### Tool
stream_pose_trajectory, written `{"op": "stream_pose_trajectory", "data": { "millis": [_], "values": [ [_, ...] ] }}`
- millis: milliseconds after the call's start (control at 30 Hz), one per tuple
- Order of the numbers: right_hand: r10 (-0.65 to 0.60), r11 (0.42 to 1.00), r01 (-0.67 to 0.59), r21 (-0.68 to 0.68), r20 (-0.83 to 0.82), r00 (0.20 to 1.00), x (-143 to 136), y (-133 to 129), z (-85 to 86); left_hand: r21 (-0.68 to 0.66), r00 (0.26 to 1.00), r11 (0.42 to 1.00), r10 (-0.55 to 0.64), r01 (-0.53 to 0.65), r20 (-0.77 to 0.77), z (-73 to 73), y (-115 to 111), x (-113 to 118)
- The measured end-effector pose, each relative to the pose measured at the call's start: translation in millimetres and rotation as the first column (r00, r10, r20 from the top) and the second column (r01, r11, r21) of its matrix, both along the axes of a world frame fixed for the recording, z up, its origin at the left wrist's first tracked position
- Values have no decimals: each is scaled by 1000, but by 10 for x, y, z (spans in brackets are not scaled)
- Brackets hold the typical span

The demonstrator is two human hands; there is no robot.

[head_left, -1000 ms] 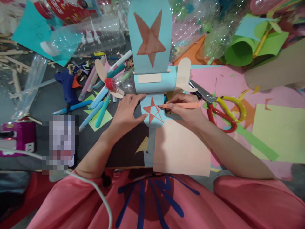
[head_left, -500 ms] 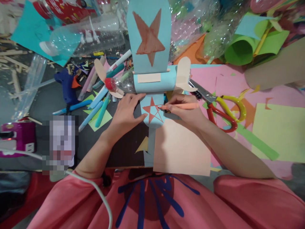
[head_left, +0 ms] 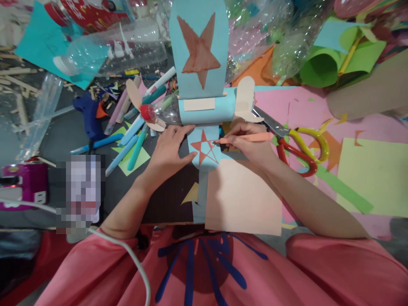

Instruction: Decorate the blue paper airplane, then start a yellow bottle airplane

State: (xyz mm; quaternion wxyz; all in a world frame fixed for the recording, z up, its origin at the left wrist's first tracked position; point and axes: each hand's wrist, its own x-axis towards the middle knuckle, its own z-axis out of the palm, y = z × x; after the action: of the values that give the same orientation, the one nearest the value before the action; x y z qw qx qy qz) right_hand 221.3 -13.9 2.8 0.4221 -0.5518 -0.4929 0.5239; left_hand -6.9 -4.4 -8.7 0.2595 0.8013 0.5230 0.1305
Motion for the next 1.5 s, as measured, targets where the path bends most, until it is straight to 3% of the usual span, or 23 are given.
{"op": "stream_pose_trajectory", "data": {
  "millis": [400, 800, 967, 1100, 1500],
  "values": [
    [46, 996, -50, 74, 50, 998, 15, -14, -58, -7, 1000, 1000, -6, 6, -8, 4, 1, 8],
    [33, 999, -32, -32, 10, 999, -14, -12, -21, 2, 1000, 1000, -6, 6, 13, -13, 7, -2],
    [-27, 998, 29, 63, -38, 999, -5, -10, -62, 9, 1000, 1000, -5, 4, 6, -16, 0, 0],
    [-6, 996, 8, 84, -28, 1000, -5, -14, -60, 18, 1000, 1000, -4, 4, 5, -28, -4, 0],
    [52, 999, -53, 15, 62, 997, 9, -12, -27, 1, 1000, 1000, 1, -1, 16, -15, 2, -3]
  ]
}}
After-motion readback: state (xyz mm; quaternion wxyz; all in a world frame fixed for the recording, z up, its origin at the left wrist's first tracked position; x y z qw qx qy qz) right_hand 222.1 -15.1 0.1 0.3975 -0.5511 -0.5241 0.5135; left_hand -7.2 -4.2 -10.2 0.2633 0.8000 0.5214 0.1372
